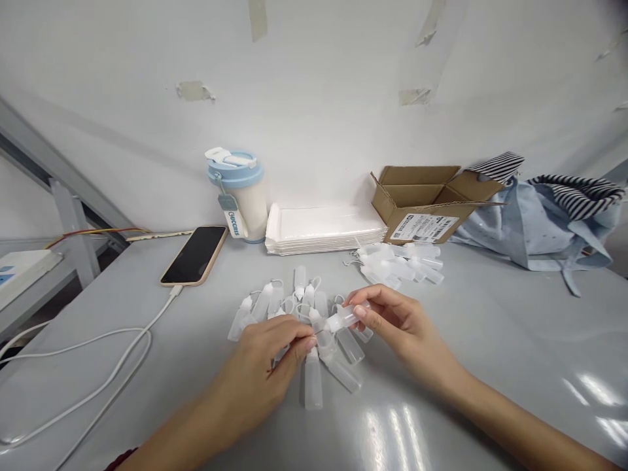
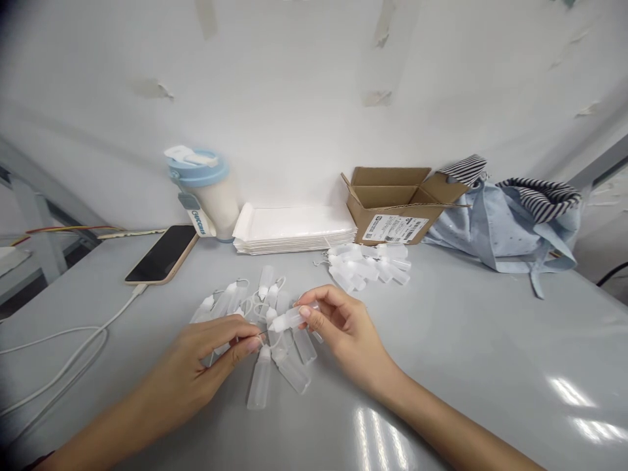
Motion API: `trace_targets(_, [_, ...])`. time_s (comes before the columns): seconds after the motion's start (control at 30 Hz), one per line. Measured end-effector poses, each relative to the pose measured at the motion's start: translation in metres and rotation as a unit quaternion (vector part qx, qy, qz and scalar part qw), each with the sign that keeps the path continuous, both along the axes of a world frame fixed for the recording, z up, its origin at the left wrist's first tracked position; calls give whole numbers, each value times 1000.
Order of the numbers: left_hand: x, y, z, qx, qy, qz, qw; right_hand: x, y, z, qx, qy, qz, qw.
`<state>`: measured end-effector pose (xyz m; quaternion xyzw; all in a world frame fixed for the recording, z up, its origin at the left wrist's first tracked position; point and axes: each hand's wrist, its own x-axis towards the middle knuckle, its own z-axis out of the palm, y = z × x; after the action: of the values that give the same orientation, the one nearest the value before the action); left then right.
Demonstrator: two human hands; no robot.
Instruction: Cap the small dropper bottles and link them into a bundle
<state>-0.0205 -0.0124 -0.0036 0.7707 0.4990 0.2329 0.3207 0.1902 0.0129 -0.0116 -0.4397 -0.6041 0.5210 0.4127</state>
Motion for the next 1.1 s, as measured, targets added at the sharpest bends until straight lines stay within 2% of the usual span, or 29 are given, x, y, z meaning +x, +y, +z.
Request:
trace_targets(0.2, [0,0,0,9,13,-10,1000,0,-4,-2,32,-23,1,999])
trace_targets(0.47, [0,-4,-8,44,47,-68,996,0,-9,-4,162,-103,10,981])
trace_targets(0.9, [2,-6,-9,78,59,-87,991,-2,-11,-8,160,-113,24,980])
trace_targets(1.1, [1,-5,-12,93,46,-73,992,-3,-10,-9,151,-109,19,982])
